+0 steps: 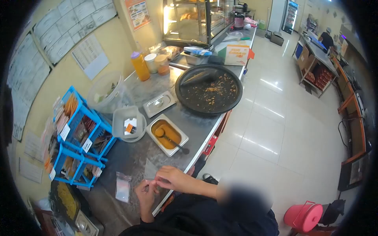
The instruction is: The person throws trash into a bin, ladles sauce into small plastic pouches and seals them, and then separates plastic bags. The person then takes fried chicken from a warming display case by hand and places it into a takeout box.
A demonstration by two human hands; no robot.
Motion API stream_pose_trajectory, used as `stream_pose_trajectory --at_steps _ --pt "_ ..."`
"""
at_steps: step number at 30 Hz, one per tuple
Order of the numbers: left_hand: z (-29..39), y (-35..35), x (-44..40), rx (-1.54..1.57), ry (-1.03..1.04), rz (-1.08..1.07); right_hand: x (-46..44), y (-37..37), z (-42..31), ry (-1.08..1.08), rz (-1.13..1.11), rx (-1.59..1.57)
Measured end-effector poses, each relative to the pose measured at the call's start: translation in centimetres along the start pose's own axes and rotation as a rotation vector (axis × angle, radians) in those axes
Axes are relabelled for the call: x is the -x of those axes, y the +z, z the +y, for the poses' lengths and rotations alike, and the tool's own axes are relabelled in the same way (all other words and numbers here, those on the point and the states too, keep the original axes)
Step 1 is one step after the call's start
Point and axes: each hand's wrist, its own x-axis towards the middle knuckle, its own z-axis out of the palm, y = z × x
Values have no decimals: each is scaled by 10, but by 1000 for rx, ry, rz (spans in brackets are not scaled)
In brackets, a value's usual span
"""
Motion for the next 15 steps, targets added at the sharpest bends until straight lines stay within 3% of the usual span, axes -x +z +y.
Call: stream_pose_trajectory --at_steps 4,6,9,11,15 --pt "33 36 -25 -380 404 96 -4 -38 19 -69 334 240" --pt "38 55 -36 -458 489 226 -8 -45 -1 68 358 81" --pt "53 89 -53 -333 589 651 -3 -60 8 190 286 -57" --pt "62 103 -62 -435 622 666 -4 -75 20 306 292 -160" --pt "65 145 -73 -407 586 560 -4 -90 13 121 545 -323"
